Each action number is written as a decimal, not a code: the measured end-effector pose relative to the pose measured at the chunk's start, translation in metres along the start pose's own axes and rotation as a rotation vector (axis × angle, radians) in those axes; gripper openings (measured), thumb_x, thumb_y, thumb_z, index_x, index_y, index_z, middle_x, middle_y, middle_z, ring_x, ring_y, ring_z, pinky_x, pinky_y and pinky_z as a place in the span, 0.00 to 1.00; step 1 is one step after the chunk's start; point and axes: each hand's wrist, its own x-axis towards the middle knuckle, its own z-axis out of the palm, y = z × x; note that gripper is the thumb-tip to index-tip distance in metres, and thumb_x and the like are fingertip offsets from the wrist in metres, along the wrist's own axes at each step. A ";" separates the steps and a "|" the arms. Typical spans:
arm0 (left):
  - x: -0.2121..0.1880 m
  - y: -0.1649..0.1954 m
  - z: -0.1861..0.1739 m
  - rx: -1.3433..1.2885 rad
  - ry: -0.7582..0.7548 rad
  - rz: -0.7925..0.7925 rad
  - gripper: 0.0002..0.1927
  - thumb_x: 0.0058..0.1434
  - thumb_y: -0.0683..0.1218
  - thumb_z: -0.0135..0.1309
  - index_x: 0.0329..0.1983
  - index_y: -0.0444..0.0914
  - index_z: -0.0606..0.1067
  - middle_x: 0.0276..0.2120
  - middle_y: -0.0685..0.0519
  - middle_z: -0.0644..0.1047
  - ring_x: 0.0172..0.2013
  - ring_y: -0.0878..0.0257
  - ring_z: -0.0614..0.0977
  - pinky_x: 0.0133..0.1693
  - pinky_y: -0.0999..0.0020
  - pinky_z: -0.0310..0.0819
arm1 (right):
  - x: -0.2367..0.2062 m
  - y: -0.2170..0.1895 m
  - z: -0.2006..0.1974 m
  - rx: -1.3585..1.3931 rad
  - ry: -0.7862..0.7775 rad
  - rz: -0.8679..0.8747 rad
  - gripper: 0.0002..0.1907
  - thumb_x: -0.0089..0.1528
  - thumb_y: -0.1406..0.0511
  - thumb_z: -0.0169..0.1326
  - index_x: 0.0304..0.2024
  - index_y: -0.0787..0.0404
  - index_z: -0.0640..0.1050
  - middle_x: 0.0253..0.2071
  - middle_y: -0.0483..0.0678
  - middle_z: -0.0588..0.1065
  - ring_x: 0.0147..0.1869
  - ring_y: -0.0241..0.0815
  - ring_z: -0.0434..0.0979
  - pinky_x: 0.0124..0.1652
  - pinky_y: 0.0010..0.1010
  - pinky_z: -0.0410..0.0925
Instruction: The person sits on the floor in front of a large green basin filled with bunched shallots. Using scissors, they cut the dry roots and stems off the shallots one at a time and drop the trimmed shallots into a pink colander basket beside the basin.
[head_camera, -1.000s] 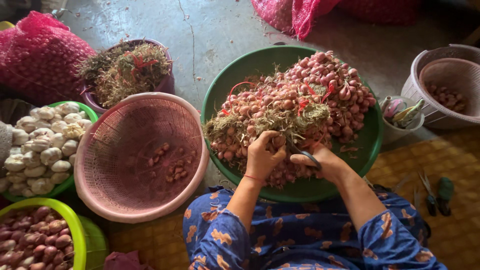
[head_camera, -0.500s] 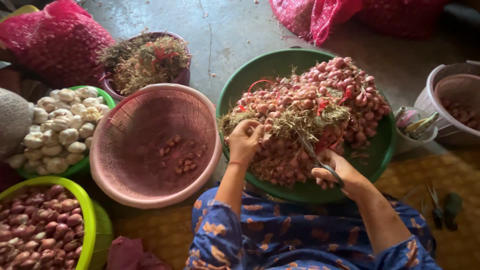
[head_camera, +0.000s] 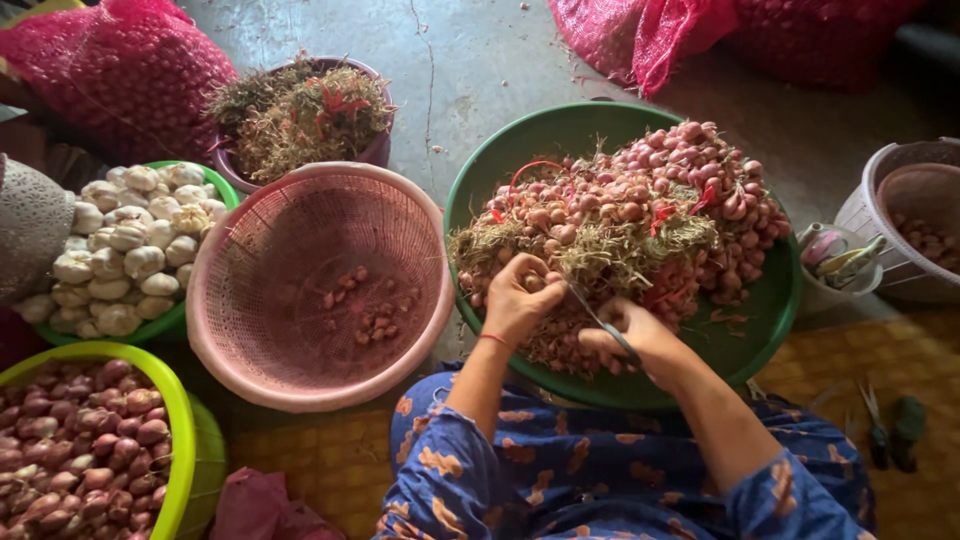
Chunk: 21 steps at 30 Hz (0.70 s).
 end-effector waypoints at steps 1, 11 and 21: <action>-0.002 -0.003 0.003 -0.020 0.002 -0.016 0.10 0.54 0.39 0.65 0.36 0.37 0.75 0.26 0.64 0.75 0.26 0.79 0.70 0.27 0.82 0.63 | 0.003 -0.003 0.003 0.021 0.014 -0.017 0.27 0.49 0.56 0.69 0.43 0.64 0.74 0.24 0.48 0.75 0.21 0.37 0.72 0.21 0.27 0.64; -0.012 0.025 -0.010 -0.145 0.128 0.111 0.10 0.56 0.37 0.60 0.36 0.36 0.70 0.28 0.57 0.80 0.29 0.70 0.81 0.30 0.77 0.75 | 0.015 0.002 -0.007 0.044 0.076 -0.089 0.30 0.50 0.57 0.68 0.48 0.65 0.73 0.23 0.48 0.75 0.21 0.37 0.72 0.19 0.27 0.61; -0.005 0.061 -0.045 0.985 0.362 0.545 0.16 0.50 0.49 0.67 0.41 0.42 0.78 0.47 0.48 0.77 0.51 0.46 0.75 0.52 0.49 0.72 | 0.009 0.009 -0.009 0.050 0.066 -0.087 0.33 0.51 0.55 0.68 0.50 0.64 0.70 0.24 0.47 0.75 0.22 0.37 0.72 0.21 0.26 0.60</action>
